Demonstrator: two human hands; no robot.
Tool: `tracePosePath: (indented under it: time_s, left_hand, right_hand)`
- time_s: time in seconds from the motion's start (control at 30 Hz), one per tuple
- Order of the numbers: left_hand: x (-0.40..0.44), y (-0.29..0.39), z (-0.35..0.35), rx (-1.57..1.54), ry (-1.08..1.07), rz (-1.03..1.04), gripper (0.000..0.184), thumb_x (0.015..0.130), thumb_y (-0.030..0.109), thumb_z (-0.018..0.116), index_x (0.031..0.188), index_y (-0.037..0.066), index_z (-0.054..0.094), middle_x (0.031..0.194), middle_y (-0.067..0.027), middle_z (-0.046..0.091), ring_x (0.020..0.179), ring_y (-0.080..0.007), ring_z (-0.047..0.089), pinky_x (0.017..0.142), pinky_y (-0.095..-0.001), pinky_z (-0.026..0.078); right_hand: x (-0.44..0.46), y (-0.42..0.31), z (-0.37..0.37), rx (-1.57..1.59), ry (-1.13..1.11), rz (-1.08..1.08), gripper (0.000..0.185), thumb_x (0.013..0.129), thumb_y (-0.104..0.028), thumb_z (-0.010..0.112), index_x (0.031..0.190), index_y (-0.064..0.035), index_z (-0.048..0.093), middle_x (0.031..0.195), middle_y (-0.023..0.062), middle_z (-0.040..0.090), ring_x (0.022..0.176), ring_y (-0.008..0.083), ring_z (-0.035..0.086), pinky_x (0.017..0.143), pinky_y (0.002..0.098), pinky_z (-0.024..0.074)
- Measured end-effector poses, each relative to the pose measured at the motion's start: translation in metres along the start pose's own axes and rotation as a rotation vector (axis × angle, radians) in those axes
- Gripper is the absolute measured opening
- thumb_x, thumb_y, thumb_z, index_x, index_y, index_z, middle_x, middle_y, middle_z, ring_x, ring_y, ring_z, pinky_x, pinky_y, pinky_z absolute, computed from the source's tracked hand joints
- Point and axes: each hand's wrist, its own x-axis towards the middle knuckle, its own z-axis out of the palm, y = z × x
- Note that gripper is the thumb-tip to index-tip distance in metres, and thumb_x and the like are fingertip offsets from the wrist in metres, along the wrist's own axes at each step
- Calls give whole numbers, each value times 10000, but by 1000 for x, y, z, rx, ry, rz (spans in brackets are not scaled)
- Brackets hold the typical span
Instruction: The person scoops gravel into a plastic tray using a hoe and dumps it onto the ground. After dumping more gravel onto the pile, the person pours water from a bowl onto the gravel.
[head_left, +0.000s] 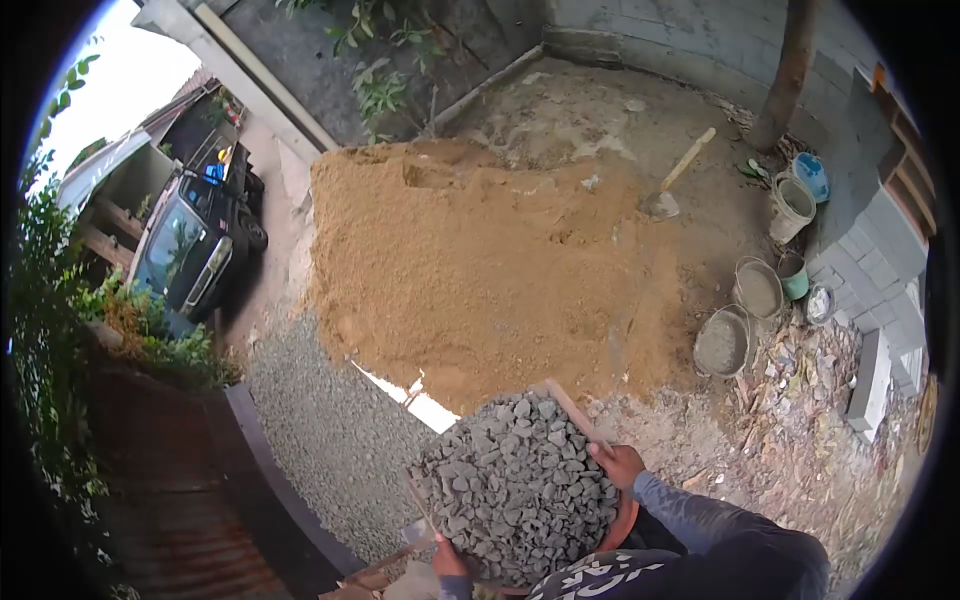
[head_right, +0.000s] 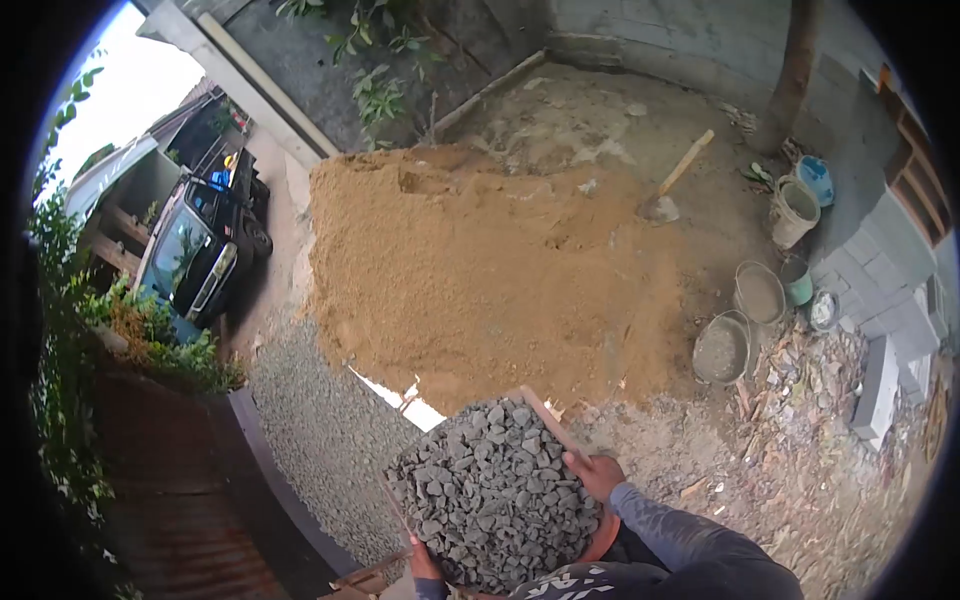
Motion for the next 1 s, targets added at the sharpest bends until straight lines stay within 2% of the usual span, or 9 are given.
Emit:
tracePosePath:
  time_s: [0.07,0.2,0.3,0.4,0.53,0.63,0.87,0.93,1.0]
  left_hand:
    - [41,72,-4,-231,-36,-103,537,962,438,298,1114,-15,543,738,-185,620,698,-371,605,610,-455,452]
    - [127,190,43,87,61,387,646,928,549,278,978,-18,583,727,-199,611,666,-356,602,598,-447,455]
    - [173,306,66,-420,-172,145,777,883,649,292,978,-53,610,806,-245,631,773,-392,608,688,-441,458]
    - [203,387,113,-314,-289,103,881,854,710,254,980,-78,627,858,-273,634,852,-391,597,754,-446,442]
    - [277,446,224,-286,-462,214,902,847,722,246,986,-82,630,911,-310,616,908,-415,582,794,-451,426]
    - [312,545,270,-172,-637,211,876,852,716,228,1021,-39,639,993,-330,587,979,-448,549,836,-440,411]
    - [442,720,373,-167,-772,425,783,881,670,210,1148,29,573,1008,-292,596,1000,-453,530,859,-450,399]
    - [472,765,382,-111,-730,472,787,875,677,233,1077,10,598,962,-296,595,959,-447,538,844,-444,394]
    - [501,809,405,-141,-742,440,809,866,691,236,1023,-7,613,932,-305,591,933,-447,540,838,-446,391]
  right_hand:
    - [-16,-23,-53,70,78,30,778,810,-742,346,832,-39,678,702,198,623,784,364,623,719,437,462]
    - [-22,-26,-153,197,393,69,833,786,-771,342,834,-8,672,704,193,626,791,353,628,725,432,462]
    - [-20,-20,-208,305,568,82,849,771,-782,356,852,4,665,740,210,628,801,372,622,729,432,461]
    - [-7,0,-255,415,684,206,735,814,-693,464,838,21,640,683,117,599,698,224,566,676,360,444]
    - [51,44,-300,479,964,180,820,793,-731,433,954,46,640,804,193,631,828,299,603,769,383,449]
    - [104,74,-346,585,1025,230,808,818,-683,468,1088,68,595,881,163,646,887,238,572,820,354,430]
    - [211,36,-481,706,1123,343,752,810,-708,450,769,33,574,640,13,453,642,144,434,604,299,354]
    - [245,25,-521,719,1143,327,716,808,-712,449,703,-9,536,611,-11,381,601,128,382,557,291,310]
    - [283,22,-561,668,1182,321,753,819,-724,396,698,7,529,620,34,445,612,156,423,566,318,344]
